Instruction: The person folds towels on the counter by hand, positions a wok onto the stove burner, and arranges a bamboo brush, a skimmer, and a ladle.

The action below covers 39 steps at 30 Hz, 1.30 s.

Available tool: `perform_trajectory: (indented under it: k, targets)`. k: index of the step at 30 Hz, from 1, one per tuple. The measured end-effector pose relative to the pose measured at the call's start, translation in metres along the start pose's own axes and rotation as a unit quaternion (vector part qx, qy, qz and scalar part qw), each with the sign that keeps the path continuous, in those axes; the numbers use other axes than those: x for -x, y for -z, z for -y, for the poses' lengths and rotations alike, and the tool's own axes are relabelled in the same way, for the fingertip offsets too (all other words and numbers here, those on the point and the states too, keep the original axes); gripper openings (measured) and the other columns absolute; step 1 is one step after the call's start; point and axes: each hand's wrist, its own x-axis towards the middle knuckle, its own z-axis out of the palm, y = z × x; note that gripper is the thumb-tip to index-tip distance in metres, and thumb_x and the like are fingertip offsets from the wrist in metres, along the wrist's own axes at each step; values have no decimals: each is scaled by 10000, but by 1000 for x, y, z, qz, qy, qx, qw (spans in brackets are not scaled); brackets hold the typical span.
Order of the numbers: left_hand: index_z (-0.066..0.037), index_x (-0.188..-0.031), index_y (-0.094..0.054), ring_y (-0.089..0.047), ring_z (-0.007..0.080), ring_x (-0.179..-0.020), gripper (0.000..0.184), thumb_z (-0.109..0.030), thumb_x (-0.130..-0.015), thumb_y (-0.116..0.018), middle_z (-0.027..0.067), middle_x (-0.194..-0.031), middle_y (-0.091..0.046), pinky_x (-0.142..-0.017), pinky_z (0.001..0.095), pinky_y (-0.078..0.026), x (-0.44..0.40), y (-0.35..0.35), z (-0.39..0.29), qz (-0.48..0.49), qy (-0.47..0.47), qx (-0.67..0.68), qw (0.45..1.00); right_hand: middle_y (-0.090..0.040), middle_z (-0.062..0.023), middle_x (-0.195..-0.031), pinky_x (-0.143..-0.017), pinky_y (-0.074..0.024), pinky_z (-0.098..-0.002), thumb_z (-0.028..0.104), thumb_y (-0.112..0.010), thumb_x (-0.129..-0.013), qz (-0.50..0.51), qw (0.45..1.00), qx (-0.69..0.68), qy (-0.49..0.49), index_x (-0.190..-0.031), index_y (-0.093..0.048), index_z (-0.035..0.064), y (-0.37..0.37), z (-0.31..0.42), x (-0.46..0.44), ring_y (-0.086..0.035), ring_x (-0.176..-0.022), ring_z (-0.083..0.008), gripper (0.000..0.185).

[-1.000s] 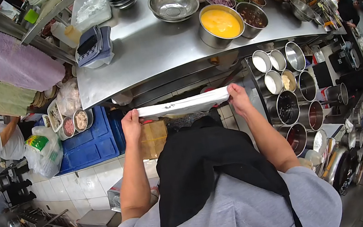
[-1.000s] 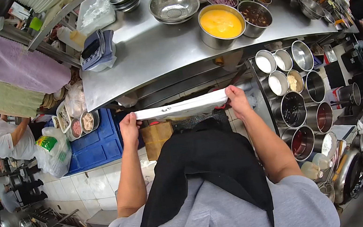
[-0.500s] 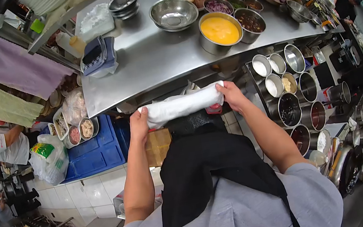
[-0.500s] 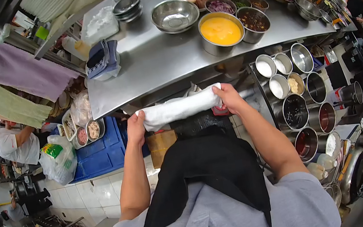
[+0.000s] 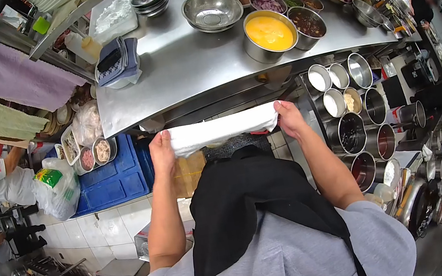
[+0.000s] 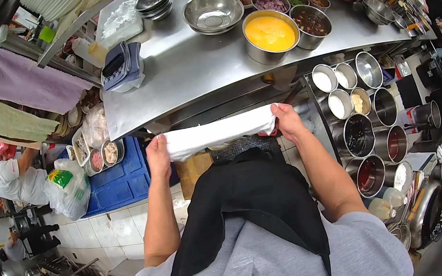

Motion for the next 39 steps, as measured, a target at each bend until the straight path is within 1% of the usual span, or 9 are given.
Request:
perform_trajectory:
  k: [8, 13, 18, 22, 26, 28, 32, 36, 39]
  targets:
    - [1, -1010, -646, -523, 80, -846, 254, -235, -1022, -551, 0, -931, -637, -789, 272, -456, 0, -10, -30, 78, 22, -6, 997, -681, -110, -1156, -969, -489, -393, 313, -510, -1033, 104, 990, -85, -33, -1219, -602, -20, -24, 21, -6, -648, -1051, -235, 393]
    - [28, -884, -626, -478, 100, -720, 244, -174, -999, -548, 34, -763, -593, -659, 306, -431, -4, -17, 18, -88, -12, -117, 989, -688, -61, -850, -576, -485, -302, 180, -508, -1031, -32, 998, 57, 5, -1005, -653, -1, -9, -18, -22, -616, -678, -130, 234]
    - [25, -894, -644, -517, 119, -720, 220, -167, -976, -573, 52, -772, -623, -676, 314, -450, -4, 1, 6, -88, 0, -152, 984, -670, -45, -811, -534, -469, -284, 178, -532, -1017, 10, 998, 67, -7, -979, -651, 6, -32, 22, -22, -611, -650, -116, 213]
    - [-7, -1140, -597, -668, 340, -975, 439, -267, -826, -759, 206, -1021, -686, -862, 407, -515, 9, 16, -31, 90, 112, -412, 900, -709, -64, -883, -703, -551, -304, 125, -643, -950, 200, 969, 140, -49, -972, -668, -14, -100, 106, 12, -678, -776, -136, 142]
    - [-103, -1452, -391, -563, 321, -1228, 868, -148, -708, -836, 190, -1364, -542, -1001, 436, -476, 23, -34, -101, 205, -230, -303, 902, -690, -77, -742, -643, -484, -333, 247, -747, -822, 384, 852, 351, 62, -856, -692, -12, -161, 110, 21, -597, -674, -139, 266]
    - [-118, -1467, -381, -629, 306, -1155, 889, -94, -698, -827, 166, -1220, -651, -948, 416, -496, 37, -70, -167, 275, -293, -262, 877, -672, -128, -727, -667, -492, -360, 313, -722, -816, 379, 741, 542, 116, -838, -681, 0, -179, 136, 37, -608, -661, -222, 316]
    - [-128, -1405, -460, -683, 359, -955, 748, -122, -739, -800, 171, -1013, -702, -826, 402, -528, 25, -110, -205, 313, -156, -248, 903, -614, -80, -655, -606, -460, -333, 270, -693, -850, 267, 822, 461, 202, -791, -658, 10, -153, 187, 55, -553, -608, -166, 269]
    - [-27, -1015, -665, -615, 305, -633, 301, -252, -833, -748, 208, -743, -627, -637, 410, -483, 20, -143, -206, 294, -334, -264, 856, -590, -2, -927, -745, -461, -282, 226, -718, -873, 333, 904, 124, 238, -1019, -585, 38, -115, 178, 34, -530, -837, -89, 273]
    - [-17, -908, -644, -518, 213, -586, 251, -260, -895, -708, 132, -682, -594, -590, 334, -442, 23, -145, -225, 267, -266, -217, 900, -616, -19, -1045, -865, -461, -296, 256, -778, -839, 330, 892, 245, 191, -1210, -596, 34, -92, 155, 38, -546, -955, -108, 469]
